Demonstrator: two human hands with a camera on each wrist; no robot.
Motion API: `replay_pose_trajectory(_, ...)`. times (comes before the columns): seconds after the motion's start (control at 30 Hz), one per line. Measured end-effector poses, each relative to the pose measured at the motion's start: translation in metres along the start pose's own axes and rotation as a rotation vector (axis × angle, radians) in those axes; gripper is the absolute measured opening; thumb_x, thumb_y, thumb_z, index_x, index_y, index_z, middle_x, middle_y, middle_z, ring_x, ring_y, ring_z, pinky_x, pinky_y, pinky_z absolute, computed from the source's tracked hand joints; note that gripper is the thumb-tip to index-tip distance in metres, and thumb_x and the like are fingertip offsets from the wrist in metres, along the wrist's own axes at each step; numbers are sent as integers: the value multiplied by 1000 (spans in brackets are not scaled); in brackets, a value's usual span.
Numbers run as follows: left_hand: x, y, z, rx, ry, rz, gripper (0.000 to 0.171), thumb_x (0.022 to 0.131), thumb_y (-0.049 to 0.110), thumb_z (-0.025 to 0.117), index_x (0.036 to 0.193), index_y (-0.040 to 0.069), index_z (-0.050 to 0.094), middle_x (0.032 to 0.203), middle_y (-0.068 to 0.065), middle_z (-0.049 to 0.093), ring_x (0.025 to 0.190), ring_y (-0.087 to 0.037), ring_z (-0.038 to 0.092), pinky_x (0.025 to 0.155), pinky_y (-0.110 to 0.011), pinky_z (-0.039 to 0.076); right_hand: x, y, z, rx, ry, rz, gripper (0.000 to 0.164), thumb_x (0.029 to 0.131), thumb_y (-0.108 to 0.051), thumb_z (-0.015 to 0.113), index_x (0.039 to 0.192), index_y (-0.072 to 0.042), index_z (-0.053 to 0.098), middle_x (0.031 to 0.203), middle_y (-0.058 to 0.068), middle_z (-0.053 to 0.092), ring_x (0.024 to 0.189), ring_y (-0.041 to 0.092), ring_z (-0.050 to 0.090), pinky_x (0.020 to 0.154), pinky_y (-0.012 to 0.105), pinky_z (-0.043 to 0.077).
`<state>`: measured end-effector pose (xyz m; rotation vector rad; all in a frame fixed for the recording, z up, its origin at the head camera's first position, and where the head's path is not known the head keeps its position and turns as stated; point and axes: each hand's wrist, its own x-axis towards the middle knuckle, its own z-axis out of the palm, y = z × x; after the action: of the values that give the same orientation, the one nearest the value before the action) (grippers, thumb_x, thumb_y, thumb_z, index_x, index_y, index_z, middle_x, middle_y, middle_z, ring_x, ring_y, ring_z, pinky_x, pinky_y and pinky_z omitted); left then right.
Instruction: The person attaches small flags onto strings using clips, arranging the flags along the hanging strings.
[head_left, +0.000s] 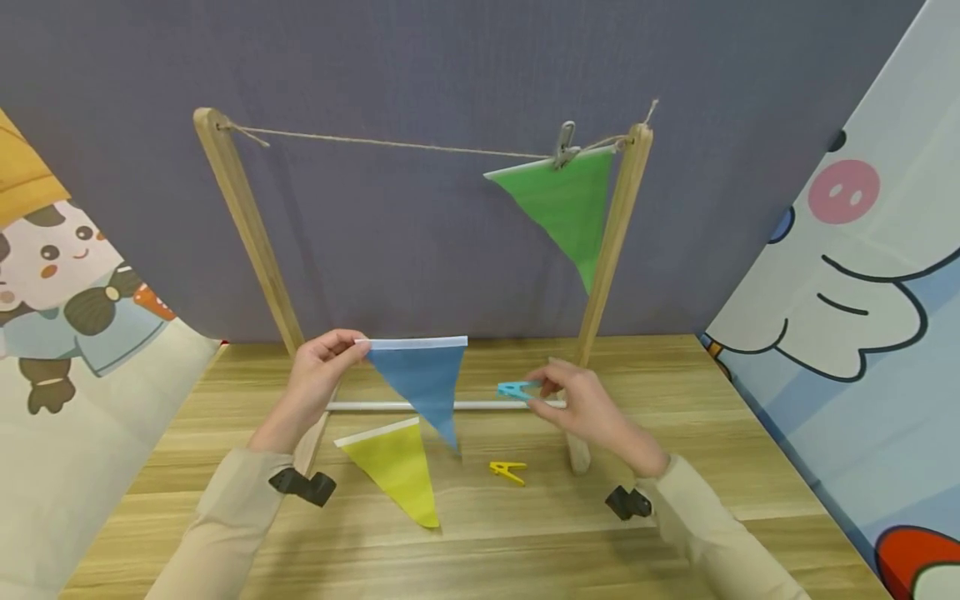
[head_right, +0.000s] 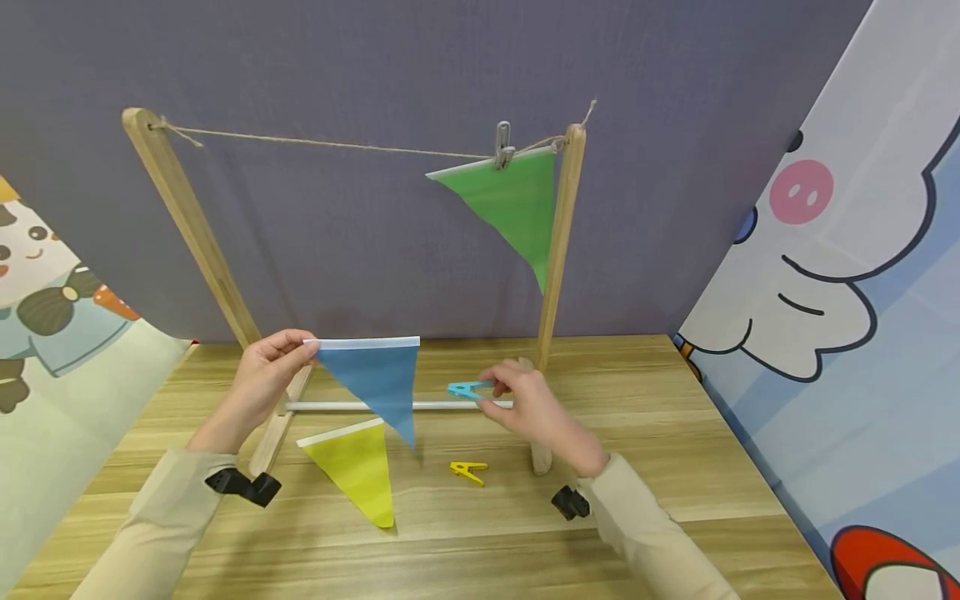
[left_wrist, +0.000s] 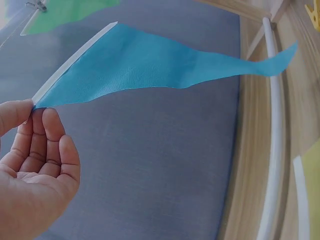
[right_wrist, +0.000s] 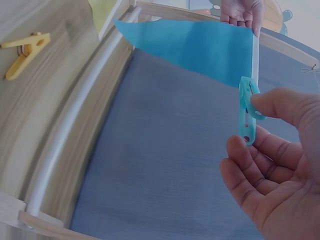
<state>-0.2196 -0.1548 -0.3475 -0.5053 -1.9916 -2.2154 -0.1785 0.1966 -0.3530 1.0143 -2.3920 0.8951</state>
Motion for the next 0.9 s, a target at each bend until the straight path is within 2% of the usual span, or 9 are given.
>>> replay_pose_trajectory(0.1, 4, 2, 3, 2, 0, 6, 18, 90, 2, 61, 83, 17, 67, 77, 6, 63, 71, -7, 58, 67, -19, 50, 4, 0, -4, -16, 14, -19, 24, 73, 2, 76, 94, 5, 65, 83, 10, 63, 69, 17, 60, 63, 27, 54)
replay_pose_trajectory(0.4, 12, 10, 9, -8, 4, 15, 14, 90, 5, 61, 83, 16, 67, 77, 5, 63, 70, -8, 58, 70, -21, 50, 13, -4, -14, -21, 3, 20, 23, 74, 3, 75, 96, 4, 65, 85, 11, 63, 71, 18, 60, 65, 27, 54)
replay_pose_trajectory(0.6, 18, 14, 13, -64, 18, 28, 16, 90, 2, 61, 82, 14, 67, 78, 4, 63, 70, -9, 59, 69, -21, 51, 21, -4, -19, -27, 35, -15, 24, 74, 5, 75, 95, 4, 65, 82, 9, 62, 69, 16, 60, 65, 26, 54)
replay_pose_trajectory(0.9, 24, 21, 16, -78, 36, 53, 16, 89, 0, 62, 80, 13, 67, 76, 3, 63, 69, -11, 58, 68, -21, 51, 31, -7, -24, -37, 55, -46, 24, 73, 6, 75, 95, 4, 65, 81, 7, 61, 68, 15, 59, 64, 27, 54)
